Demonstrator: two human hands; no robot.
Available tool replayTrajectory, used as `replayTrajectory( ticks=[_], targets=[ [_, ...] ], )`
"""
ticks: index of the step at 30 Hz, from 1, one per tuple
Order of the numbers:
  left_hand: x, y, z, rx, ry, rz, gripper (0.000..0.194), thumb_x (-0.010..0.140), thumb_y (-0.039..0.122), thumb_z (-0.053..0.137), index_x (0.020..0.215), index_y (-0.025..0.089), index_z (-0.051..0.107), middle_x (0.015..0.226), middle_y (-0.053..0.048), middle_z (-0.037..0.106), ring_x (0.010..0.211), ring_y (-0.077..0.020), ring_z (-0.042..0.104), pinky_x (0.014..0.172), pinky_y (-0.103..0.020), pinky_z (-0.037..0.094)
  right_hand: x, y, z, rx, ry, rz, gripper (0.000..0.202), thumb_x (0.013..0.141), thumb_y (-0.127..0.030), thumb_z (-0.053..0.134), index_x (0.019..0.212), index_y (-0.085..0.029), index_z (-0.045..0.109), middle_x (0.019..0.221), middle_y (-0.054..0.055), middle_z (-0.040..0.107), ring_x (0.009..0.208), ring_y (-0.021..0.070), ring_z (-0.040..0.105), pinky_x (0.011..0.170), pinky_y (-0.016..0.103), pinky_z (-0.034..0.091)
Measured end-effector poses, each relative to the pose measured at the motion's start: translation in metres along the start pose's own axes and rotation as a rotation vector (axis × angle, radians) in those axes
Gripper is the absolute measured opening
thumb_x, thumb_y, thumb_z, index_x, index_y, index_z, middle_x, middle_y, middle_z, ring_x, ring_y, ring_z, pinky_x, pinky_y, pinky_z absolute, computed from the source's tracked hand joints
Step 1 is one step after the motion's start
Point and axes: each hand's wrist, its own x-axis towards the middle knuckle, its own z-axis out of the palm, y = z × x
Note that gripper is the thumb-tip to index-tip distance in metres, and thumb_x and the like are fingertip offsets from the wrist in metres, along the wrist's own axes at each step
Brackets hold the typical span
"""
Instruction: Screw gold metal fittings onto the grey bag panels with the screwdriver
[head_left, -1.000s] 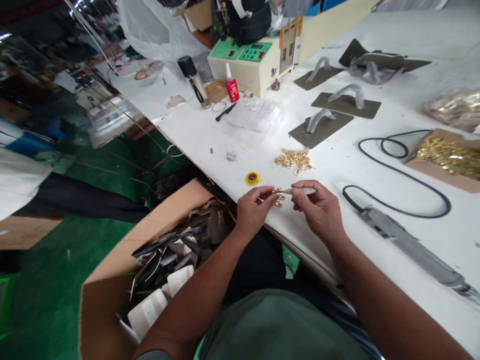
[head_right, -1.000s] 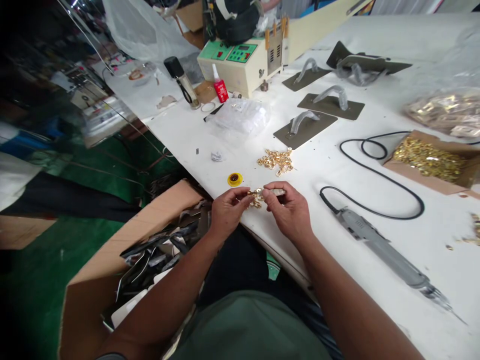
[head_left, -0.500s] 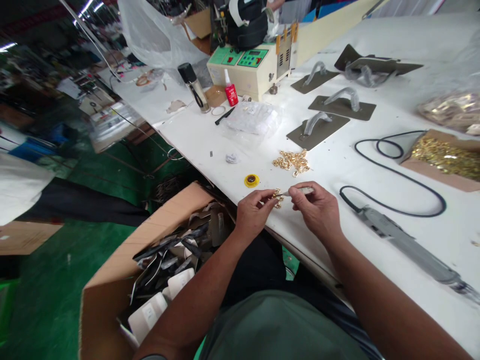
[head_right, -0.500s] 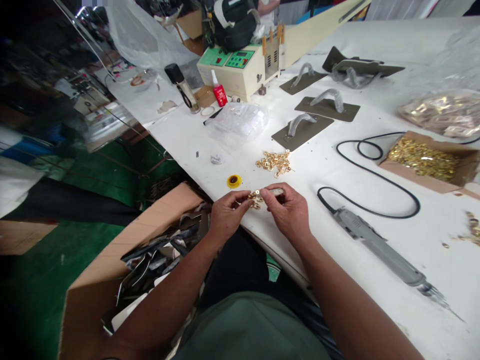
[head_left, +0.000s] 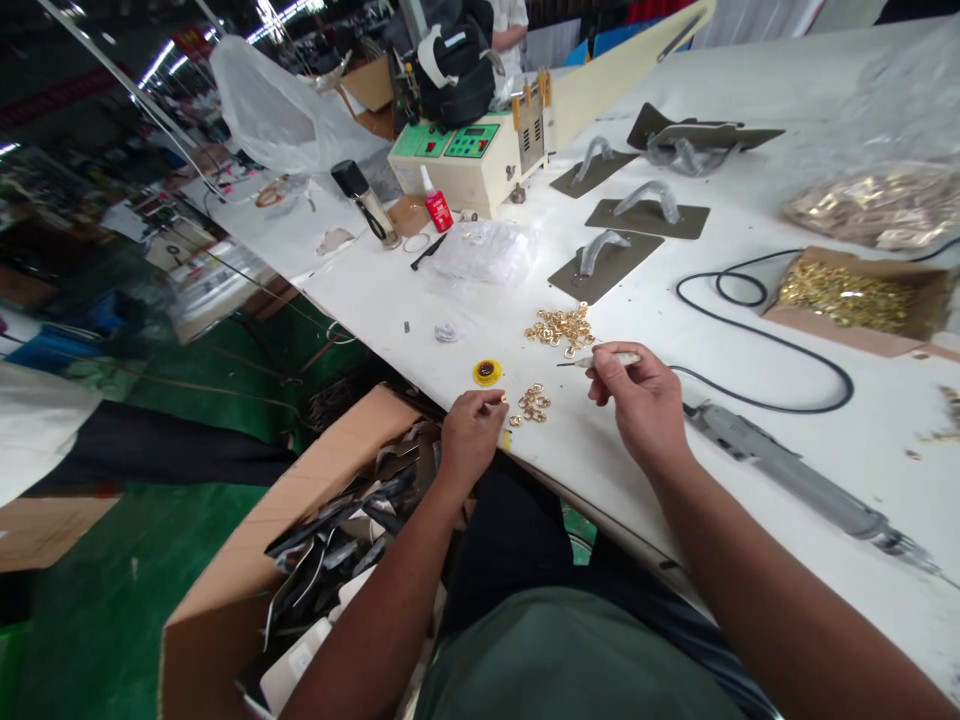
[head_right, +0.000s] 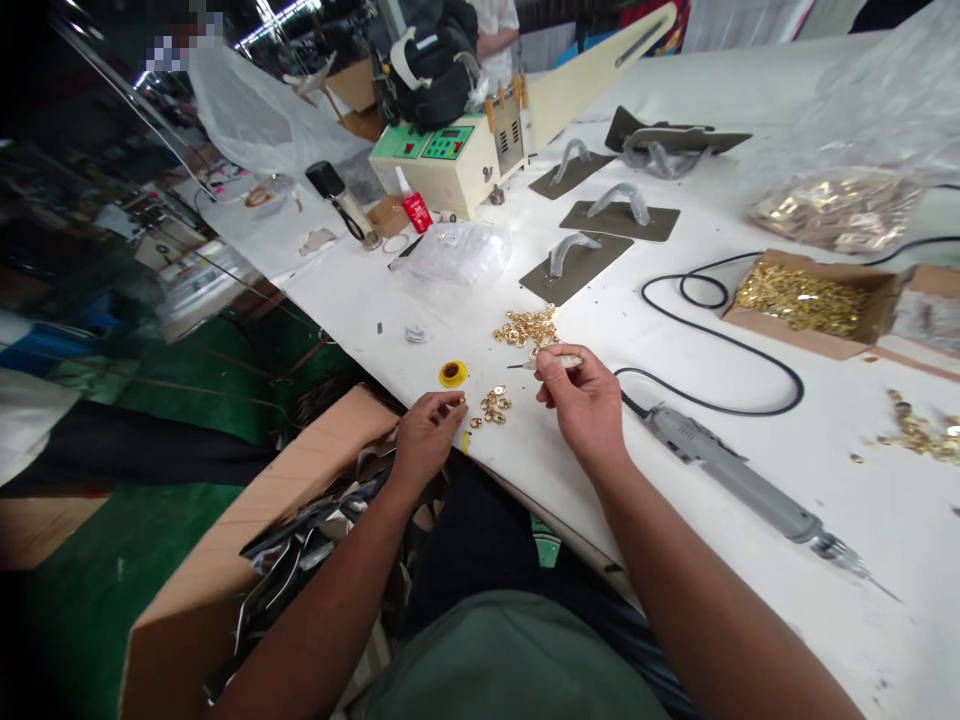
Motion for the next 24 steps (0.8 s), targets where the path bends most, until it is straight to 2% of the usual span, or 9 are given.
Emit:
replayTrajectory(
  ticks=[3, 6, 12, 16, 18, 21, 24],
  targets=[
    [0.0, -0.002, 0.003, 0.119, -0.055, 0.033, 0.016, 0.089, 0.022, 0.071, 0.103, 0.023, 0.078, 0.094, -0.003, 0.077, 0.086, -0.0195, 0.068, 0.084, -0.034, 0.055, 0.005, -0.002, -0.005, 0.016, 0.048, 0.027, 0.035, 0.087, -0.055, 0.075, 0.093, -0.021, 0.07, 0.077, 0.001, 0.068, 0.058, 0.0122, 0.059, 0.054, 0.026, 0.05],
    [0.002, 0.005, 0.009, 0.167, -0.115, 0.093, 0.014, 0.09, 0.023, 0.071, 0.101, 0.024, 0.079, 0.097, -0.004, 0.079, 0.093, -0.0225, 0.068, 0.089, -0.038, 0.054, 0.009, -0.002, -0.009, 0.035, 0.081, 0.047, 0.035, 0.085, -0.055, 0.075, 0.093, -0.021, 0.07, 0.077, 0.001, 0.068, 0.058, 0.0124, 0.059, 0.054, 0.026, 0.05],
    [0.01, 0.02, 0.018, 0.067, -0.232, 0.155, 0.018, 0.088, 0.019, 0.072, 0.105, 0.024, 0.077, 0.094, -0.002, 0.077, 0.085, -0.0183, 0.067, 0.085, -0.033, 0.055, 0.019, -0.003, -0.02, 0.094, 0.162, 0.076, 0.035, 0.083, -0.055, 0.077, 0.091, -0.022, 0.069, 0.075, 0.001, 0.067, 0.056, 0.0122, 0.057, 0.053, 0.027, 0.047],
    [0.029, 0.03, 0.027, 0.101, -0.157, 0.198, 0.015, 0.092, 0.025, 0.068, 0.104, 0.021, 0.076, 0.089, -0.002, 0.072, 0.075, -0.0154, 0.063, 0.08, -0.03, 0.053, 0.025, -0.002, -0.025, 0.101, 0.191, 0.087, 0.035, 0.084, -0.055, 0.076, 0.092, -0.022, 0.069, 0.077, 0.001, 0.068, 0.057, 0.0127, 0.057, 0.054, 0.027, 0.047],
    [0.045, 0.038, 0.037, 0.164, -0.136, 0.226, 0.015, 0.093, 0.029, 0.067, 0.103, 0.021, 0.075, 0.09, -0.003, 0.071, 0.078, -0.0161, 0.064, 0.081, -0.03, 0.052, 0.027, 0.0, -0.026, 0.125, 0.2, 0.098, 0.036, 0.083, -0.055, 0.077, 0.092, -0.022, 0.069, 0.077, 0.001, 0.068, 0.056, 0.0124, 0.057, 0.053, 0.027, 0.047],
    [0.072, 0.054, 0.06, 0.313, -0.171, 0.252, 0.021, 0.092, 0.039, 0.069, 0.103, 0.022, 0.076, 0.093, -0.004, 0.072, 0.085, -0.0206, 0.066, 0.079, -0.032, 0.051, 0.028, 0.003, -0.027, 0.151, 0.203, 0.097, 0.037, 0.083, -0.056, 0.076, 0.093, -0.021, 0.068, 0.076, 0.001, 0.067, 0.055, 0.012, 0.055, 0.052, 0.027, 0.046],
    [0.091, 0.063, 0.083, 0.421, -0.199, 0.259, 0.02, 0.091, 0.043, 0.069, 0.092, 0.024, 0.076, 0.095, -0.006, 0.071, 0.088, -0.0238, 0.065, 0.075, -0.033, 0.05, 0.028, 0.002, -0.028, 0.157, 0.199, 0.089, 0.037, 0.084, -0.056, 0.075, 0.093, -0.021, 0.067, 0.076, 0.001, 0.067, 0.055, 0.0121, 0.055, 0.052, 0.027, 0.046]
  ],
)
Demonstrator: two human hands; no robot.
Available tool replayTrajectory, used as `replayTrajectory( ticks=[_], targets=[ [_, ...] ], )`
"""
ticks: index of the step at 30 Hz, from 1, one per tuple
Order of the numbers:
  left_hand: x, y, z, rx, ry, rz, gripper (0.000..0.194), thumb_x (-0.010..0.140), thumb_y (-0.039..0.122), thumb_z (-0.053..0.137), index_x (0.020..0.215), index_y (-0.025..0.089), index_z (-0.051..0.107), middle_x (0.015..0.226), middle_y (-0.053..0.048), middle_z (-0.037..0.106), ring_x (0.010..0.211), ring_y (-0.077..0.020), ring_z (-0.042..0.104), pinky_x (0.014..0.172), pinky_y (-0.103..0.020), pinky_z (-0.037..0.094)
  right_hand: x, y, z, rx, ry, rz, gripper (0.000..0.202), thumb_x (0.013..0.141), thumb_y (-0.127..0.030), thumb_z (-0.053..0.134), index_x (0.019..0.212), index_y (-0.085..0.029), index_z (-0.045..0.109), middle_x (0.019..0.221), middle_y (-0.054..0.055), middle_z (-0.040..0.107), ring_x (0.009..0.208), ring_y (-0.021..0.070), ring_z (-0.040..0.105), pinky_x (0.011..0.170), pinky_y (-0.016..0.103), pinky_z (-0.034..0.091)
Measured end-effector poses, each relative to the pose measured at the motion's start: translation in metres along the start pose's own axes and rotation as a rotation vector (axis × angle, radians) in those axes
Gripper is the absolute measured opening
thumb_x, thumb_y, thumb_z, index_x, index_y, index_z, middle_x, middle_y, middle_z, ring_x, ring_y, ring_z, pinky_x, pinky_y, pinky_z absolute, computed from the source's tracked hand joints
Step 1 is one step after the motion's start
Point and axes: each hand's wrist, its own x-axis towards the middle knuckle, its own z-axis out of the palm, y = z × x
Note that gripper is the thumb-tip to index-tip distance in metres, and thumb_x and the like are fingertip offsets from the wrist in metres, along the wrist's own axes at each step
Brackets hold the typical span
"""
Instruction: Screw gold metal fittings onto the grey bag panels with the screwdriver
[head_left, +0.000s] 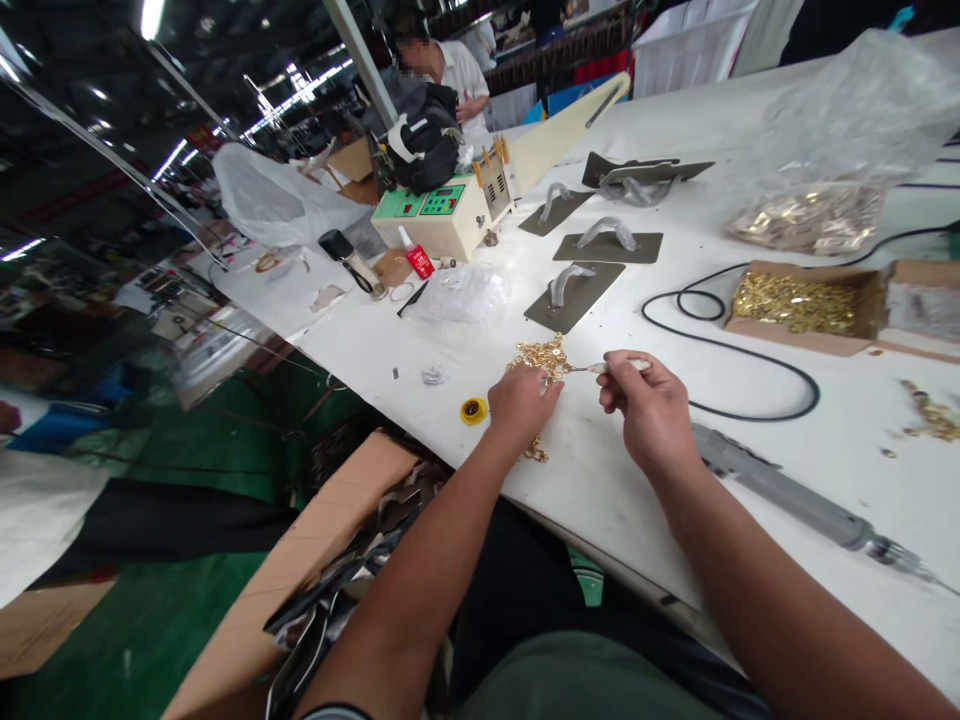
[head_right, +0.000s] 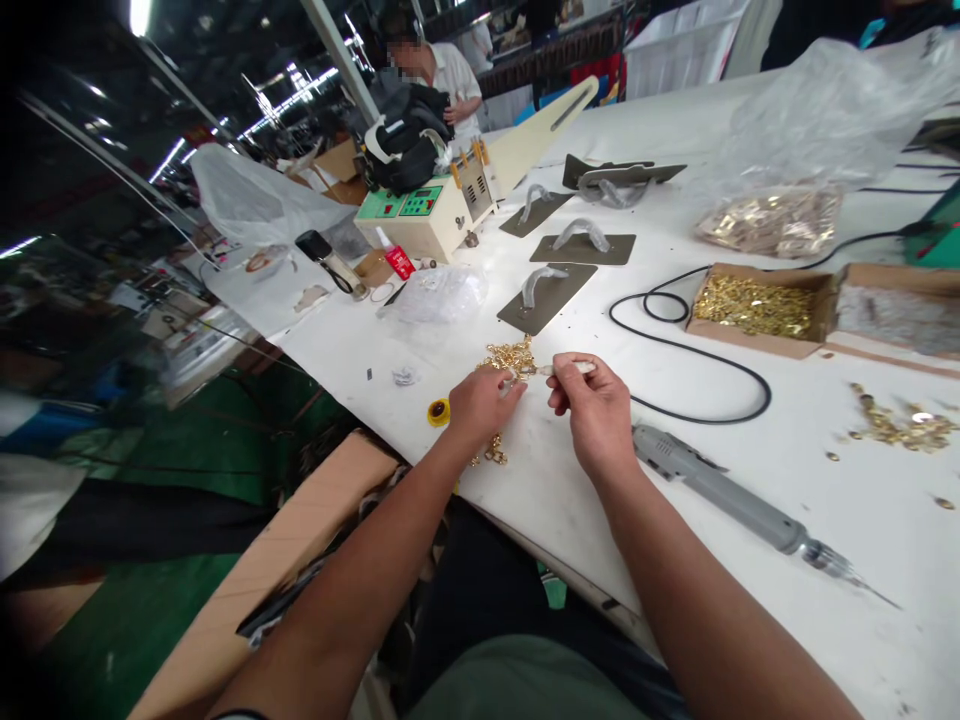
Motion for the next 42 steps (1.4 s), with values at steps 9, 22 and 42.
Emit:
replayTrajectory(
  ticks=[9, 22, 42],
  targets=[
    [-0.001, -0.008, 0.012, -0.125, 0.018, -0.008, 0.006, 0.091, 0.028, 0.071, 0.097, 0.026, 0.073, 0.104, -0.004, 0.074, 0.096, -0.0221, 0.067, 0.083, -0.032, 0.052, 0.001, 0.003, 0.0, 0.002, 0.003, 0.02, 0.036, 0.082, -0.054, 0.078, 0.094, -0.021, 0.069, 0.074, 0.001, 0.067, 0.053, 0.0125, 0.056, 0.05, 0.027, 0.046],
    [-0.126, -0.074, -0.022, -0.391, 0.27, -0.062, 0.013, 0.095, 0.028, 0.066, 0.105, 0.023, 0.072, 0.11, -0.008, 0.078, 0.108, -0.0227, 0.073, 0.1, -0.04, 0.057, -0.014, 0.023, 0.038, -0.53, -0.361, -0.019, 0.042, 0.076, -0.053, 0.084, 0.101, -0.02, 0.075, 0.076, 0.003, 0.072, 0.062, 0.0162, 0.062, 0.054, 0.028, 0.047],
    [-0.122, -0.092, -0.01, -0.337, 0.291, -0.055, 0.013, 0.096, 0.029, 0.064, 0.106, 0.024, 0.071, 0.115, -0.009, 0.077, 0.117, -0.0261, 0.07, 0.104, -0.045, 0.056, 0.012, 0.059, 0.106, -1.048, -0.646, -0.342, 0.019, 0.085, -0.045, 0.07, 0.093, -0.029, 0.077, 0.082, 0.0, 0.076, 0.072, 0.0203, 0.067, 0.067, 0.033, 0.046]
  ],
)
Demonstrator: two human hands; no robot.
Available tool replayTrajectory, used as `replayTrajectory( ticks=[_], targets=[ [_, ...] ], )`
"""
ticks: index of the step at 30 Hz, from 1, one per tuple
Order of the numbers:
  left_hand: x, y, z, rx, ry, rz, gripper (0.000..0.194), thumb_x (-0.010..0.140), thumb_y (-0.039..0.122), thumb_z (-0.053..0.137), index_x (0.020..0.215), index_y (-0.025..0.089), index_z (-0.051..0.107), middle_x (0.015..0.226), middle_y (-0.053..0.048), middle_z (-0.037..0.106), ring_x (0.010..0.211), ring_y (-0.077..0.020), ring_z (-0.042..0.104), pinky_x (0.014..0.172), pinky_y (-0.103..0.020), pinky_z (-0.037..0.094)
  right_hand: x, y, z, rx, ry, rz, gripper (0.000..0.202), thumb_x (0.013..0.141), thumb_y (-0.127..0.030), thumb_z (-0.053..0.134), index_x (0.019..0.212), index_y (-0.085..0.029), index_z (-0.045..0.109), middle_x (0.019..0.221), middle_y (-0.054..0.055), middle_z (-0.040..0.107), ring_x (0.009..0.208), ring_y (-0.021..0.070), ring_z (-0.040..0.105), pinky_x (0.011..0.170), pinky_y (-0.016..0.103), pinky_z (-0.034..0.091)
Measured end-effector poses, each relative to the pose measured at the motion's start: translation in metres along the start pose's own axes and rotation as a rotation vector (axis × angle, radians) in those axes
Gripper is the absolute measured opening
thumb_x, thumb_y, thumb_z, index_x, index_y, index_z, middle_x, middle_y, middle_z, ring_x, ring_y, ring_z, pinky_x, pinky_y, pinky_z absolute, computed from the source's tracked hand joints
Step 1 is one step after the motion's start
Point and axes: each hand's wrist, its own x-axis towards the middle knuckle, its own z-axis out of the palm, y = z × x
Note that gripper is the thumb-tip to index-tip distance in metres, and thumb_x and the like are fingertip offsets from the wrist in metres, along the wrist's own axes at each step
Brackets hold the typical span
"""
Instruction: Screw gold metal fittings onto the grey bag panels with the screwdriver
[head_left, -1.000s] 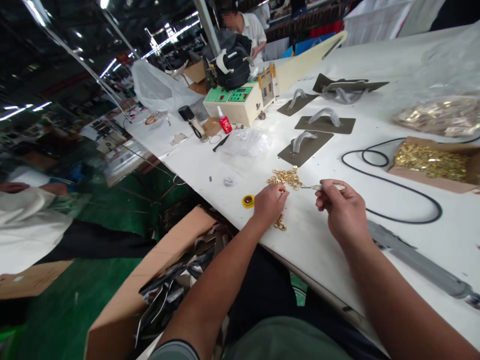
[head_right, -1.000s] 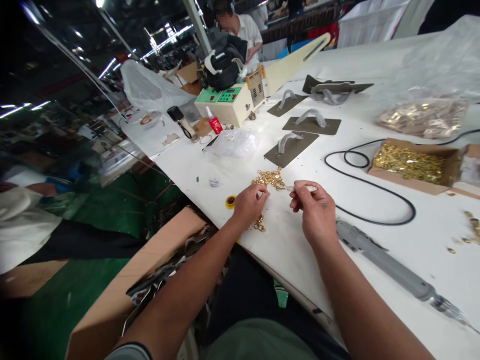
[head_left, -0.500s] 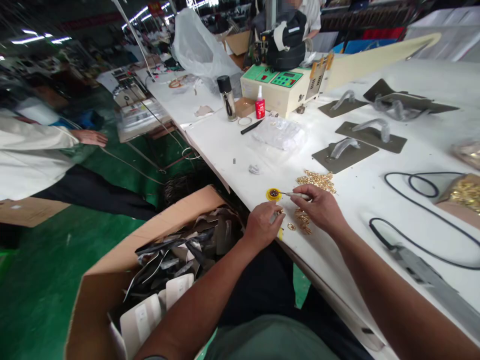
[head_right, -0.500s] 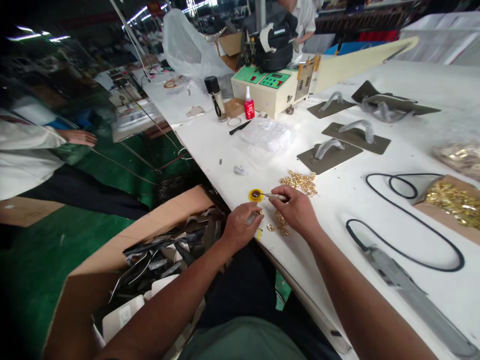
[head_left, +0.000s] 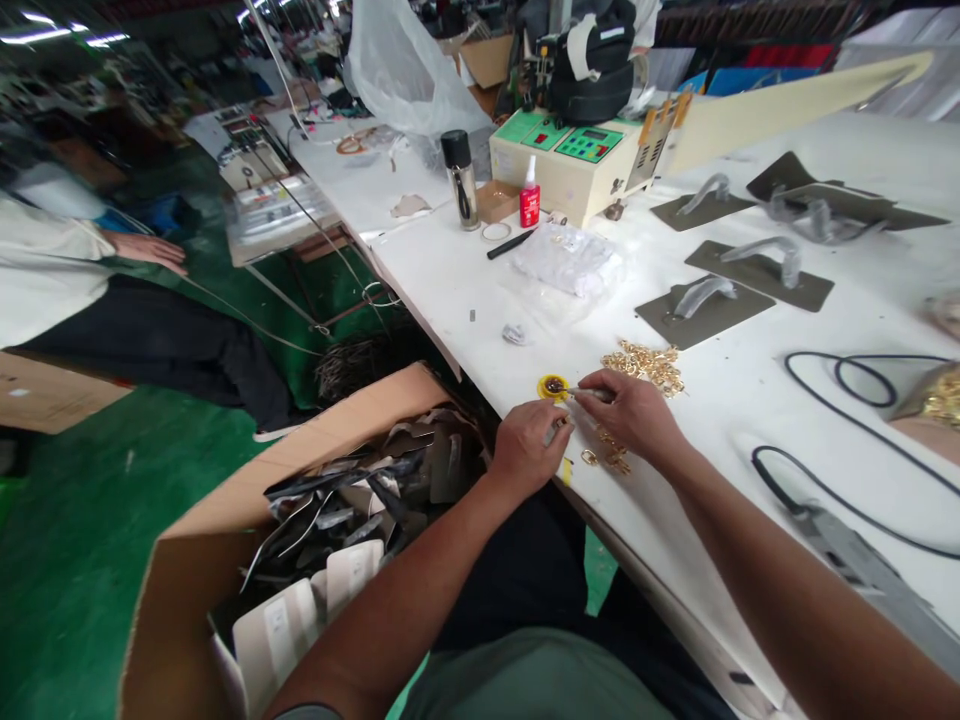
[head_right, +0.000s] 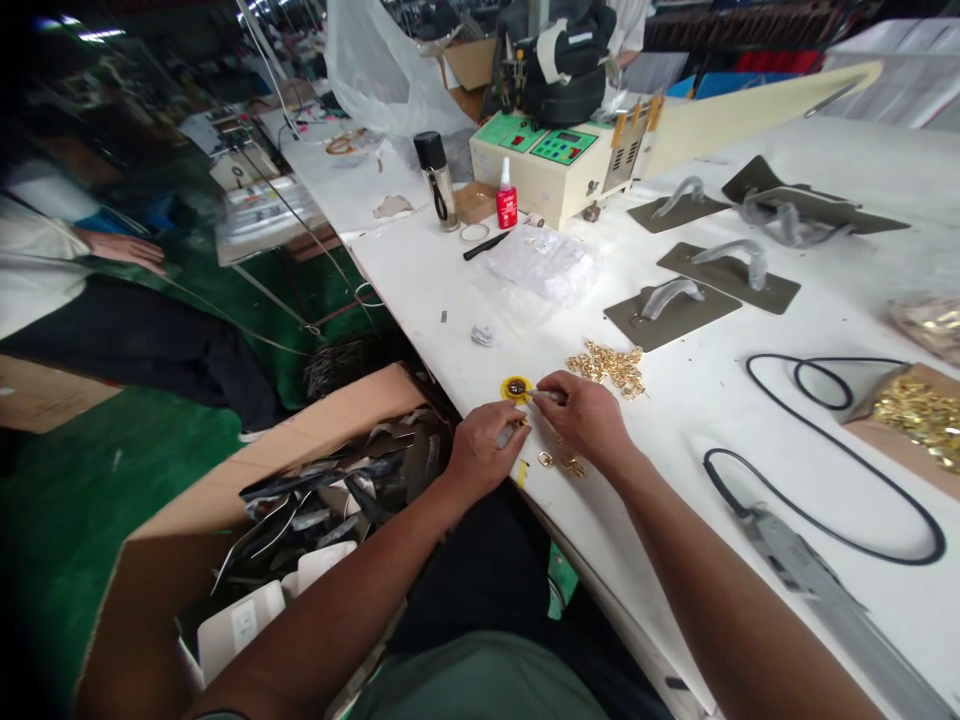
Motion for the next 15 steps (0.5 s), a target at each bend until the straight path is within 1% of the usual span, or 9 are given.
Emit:
replayTrajectory(
  ticks=[3, 7, 10, 12, 15],
  targets=[
    [0.0, 0.001, 0.0, 0.007, 0.019, 0.01, 0.013, 0.096, 0.028, 0.065, 0.106, 0.023, 0.071, 0.115, -0.01, 0.078, 0.117, -0.0266, 0.07, 0.104, -0.045, 0.055, 0.006, -0.002, 0.004, 0.03, 0.013, 0.02, 0.02, 0.085, -0.045, 0.071, 0.094, -0.028, 0.077, 0.082, 0.0, 0.077, 0.072, 0.0198, 0.068, 0.067, 0.032, 0.047],
    [0.0, 0.002, -0.001, 0.015, 0.026, 0.029, 0.011, 0.095, 0.025, 0.065, 0.104, 0.022, 0.071, 0.112, -0.01, 0.078, 0.114, -0.0267, 0.072, 0.102, -0.045, 0.057, 0.009, -0.007, 0.007, 0.006, -0.002, -0.002, 0.017, 0.086, -0.041, 0.068, 0.092, -0.028, 0.077, 0.082, 0.0, 0.077, 0.073, 0.0197, 0.068, 0.069, 0.032, 0.048],
    [0.0, 0.002, 0.0, 0.023, 0.044, 0.048, 0.011, 0.095, 0.024, 0.066, 0.103, 0.02, 0.072, 0.112, -0.011, 0.078, 0.115, -0.0269, 0.072, 0.102, -0.045, 0.057, 0.005, -0.009, 0.002, 0.004, -0.046, 0.015, 0.016, 0.084, -0.039, 0.069, 0.091, -0.027, 0.078, 0.08, 0.0, 0.077, 0.072, 0.0192, 0.067, 0.067, 0.031, 0.046],
    [0.0, 0.002, 0.001, 0.024, 0.055, 0.044, 0.012, 0.094, 0.024, 0.067, 0.104, 0.02, 0.072, 0.113, -0.012, 0.078, 0.114, -0.0268, 0.072, 0.102, -0.045, 0.057, 0.002, -0.01, -0.003, 0.047, -0.062, 0.033, 0.017, 0.083, -0.039, 0.07, 0.09, -0.027, 0.078, 0.08, 0.001, 0.076, 0.07, 0.0185, 0.065, 0.065, 0.031, 0.044],
    [0.0, 0.002, 0.0, -0.015, 0.066, 0.018, 0.014, 0.095, 0.026, 0.067, 0.106, 0.021, 0.073, 0.115, -0.011, 0.078, 0.113, -0.0262, 0.072, 0.102, -0.045, 0.058, -0.003, -0.009, -0.009, 0.194, -0.02, 0.09, 0.023, 0.082, -0.045, 0.072, 0.09, -0.024, 0.077, 0.082, 0.001, 0.076, 0.065, 0.0169, 0.061, 0.061, 0.031, 0.043]
  ],
)
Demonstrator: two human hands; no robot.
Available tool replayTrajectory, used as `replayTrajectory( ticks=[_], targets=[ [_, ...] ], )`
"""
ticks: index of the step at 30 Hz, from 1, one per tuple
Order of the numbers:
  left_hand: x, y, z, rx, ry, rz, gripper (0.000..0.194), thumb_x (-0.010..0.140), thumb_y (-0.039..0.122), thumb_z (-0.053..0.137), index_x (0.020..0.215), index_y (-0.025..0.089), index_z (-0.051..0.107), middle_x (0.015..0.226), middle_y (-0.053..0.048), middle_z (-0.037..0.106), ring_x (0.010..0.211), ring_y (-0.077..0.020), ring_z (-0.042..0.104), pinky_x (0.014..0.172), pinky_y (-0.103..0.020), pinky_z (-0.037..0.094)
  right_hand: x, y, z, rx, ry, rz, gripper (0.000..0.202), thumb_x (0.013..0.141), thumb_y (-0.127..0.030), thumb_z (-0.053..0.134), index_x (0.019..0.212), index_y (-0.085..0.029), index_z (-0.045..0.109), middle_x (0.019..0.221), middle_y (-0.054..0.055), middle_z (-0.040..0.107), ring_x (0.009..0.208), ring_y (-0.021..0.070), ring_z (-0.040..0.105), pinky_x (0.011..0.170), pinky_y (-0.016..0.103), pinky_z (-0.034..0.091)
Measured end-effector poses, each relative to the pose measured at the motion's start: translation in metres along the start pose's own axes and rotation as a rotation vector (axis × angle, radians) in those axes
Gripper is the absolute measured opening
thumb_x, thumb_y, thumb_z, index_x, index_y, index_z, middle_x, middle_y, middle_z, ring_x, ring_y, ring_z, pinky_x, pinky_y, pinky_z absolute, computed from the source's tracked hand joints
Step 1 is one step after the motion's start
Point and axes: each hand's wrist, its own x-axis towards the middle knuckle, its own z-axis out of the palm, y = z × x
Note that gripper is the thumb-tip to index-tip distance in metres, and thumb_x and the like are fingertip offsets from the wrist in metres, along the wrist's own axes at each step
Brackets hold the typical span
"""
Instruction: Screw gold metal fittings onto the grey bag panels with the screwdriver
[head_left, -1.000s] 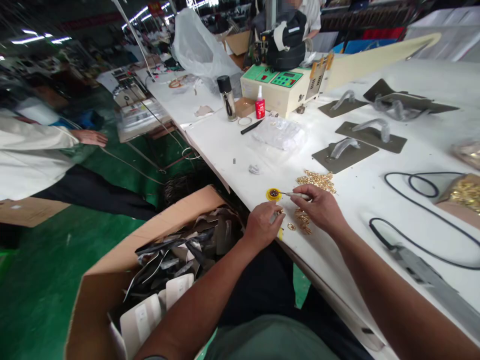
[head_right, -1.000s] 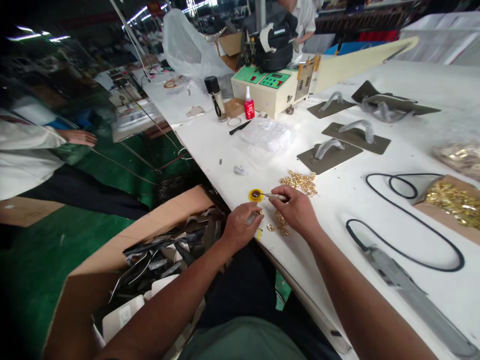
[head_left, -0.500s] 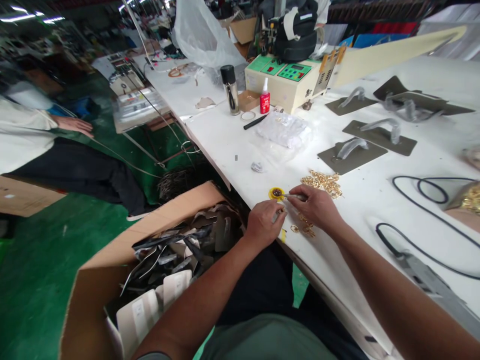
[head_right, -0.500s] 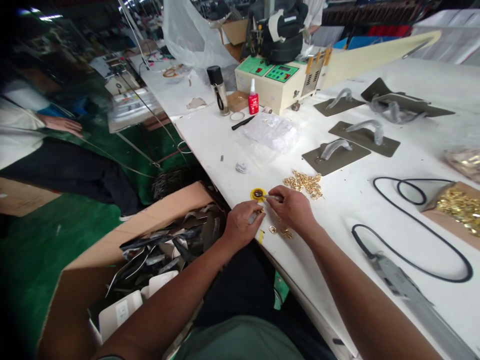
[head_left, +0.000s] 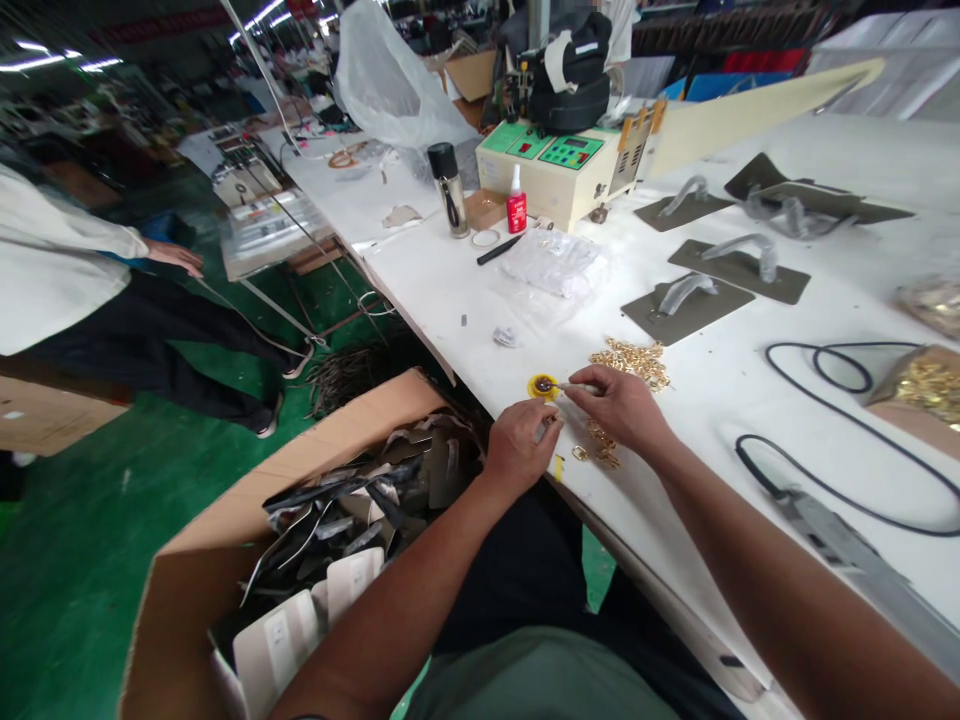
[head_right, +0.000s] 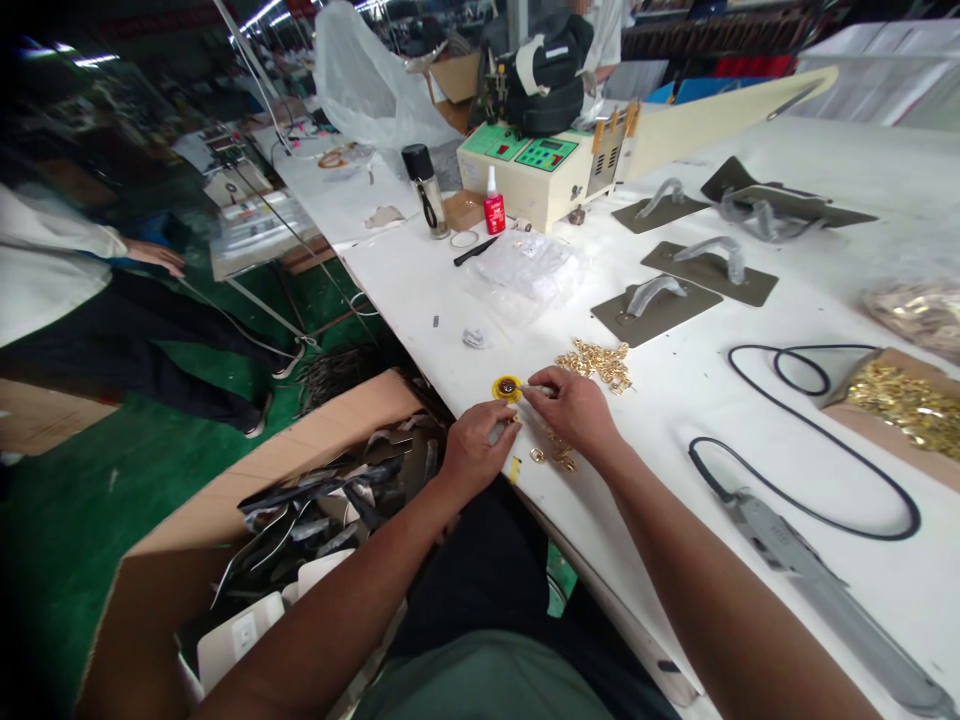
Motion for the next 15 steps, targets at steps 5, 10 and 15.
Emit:
replayTrajectory(
  ticks=[5, 10, 15],
  targets=[
    [0.004, 0.011, -0.007, -0.185, 0.035, -0.15, 0.019, 0.098, 0.03, 0.064, 0.108, 0.021, 0.077, 0.109, -0.008, 0.079, 0.103, -0.0225, 0.074, 0.098, -0.038, 0.058, -0.018, 0.001, -0.012, 0.428, 0.049, 0.162, 0.035, 0.078, -0.052, 0.079, 0.093, -0.021, 0.076, 0.075, 0.002, 0.071, 0.059, 0.0144, 0.056, 0.056, 0.029, 0.043],
    [0.007, 0.025, -0.003, -0.543, -0.003, -0.442, 0.033, 0.097, 0.042, 0.064, 0.117, 0.018, 0.076, 0.104, -0.008, 0.081, 0.083, -0.0181, 0.075, 0.077, -0.03, 0.06, -0.05, 0.005, -0.023, 0.763, 0.157, 0.2, 0.032, 0.075, -0.047, 0.085, 0.089, -0.02, 0.074, 0.069, -0.001, 0.064, 0.055, 0.0105, 0.051, 0.052, 0.026, 0.04],
    [0.006, 0.027, 0.009, -0.674, -0.021, -0.524, 0.039, 0.095, 0.043, 0.066, 0.121, 0.016, 0.074, 0.095, -0.008, 0.081, 0.076, -0.0151, 0.072, 0.072, -0.027, 0.057, -0.067, 0.017, -0.02, 0.893, 0.231, 0.247, 0.032, 0.074, -0.044, 0.087, 0.093, -0.02, 0.074, 0.066, -0.003, 0.06, 0.054, 0.0098, 0.049, 0.051, 0.025, 0.039]
  ],
)
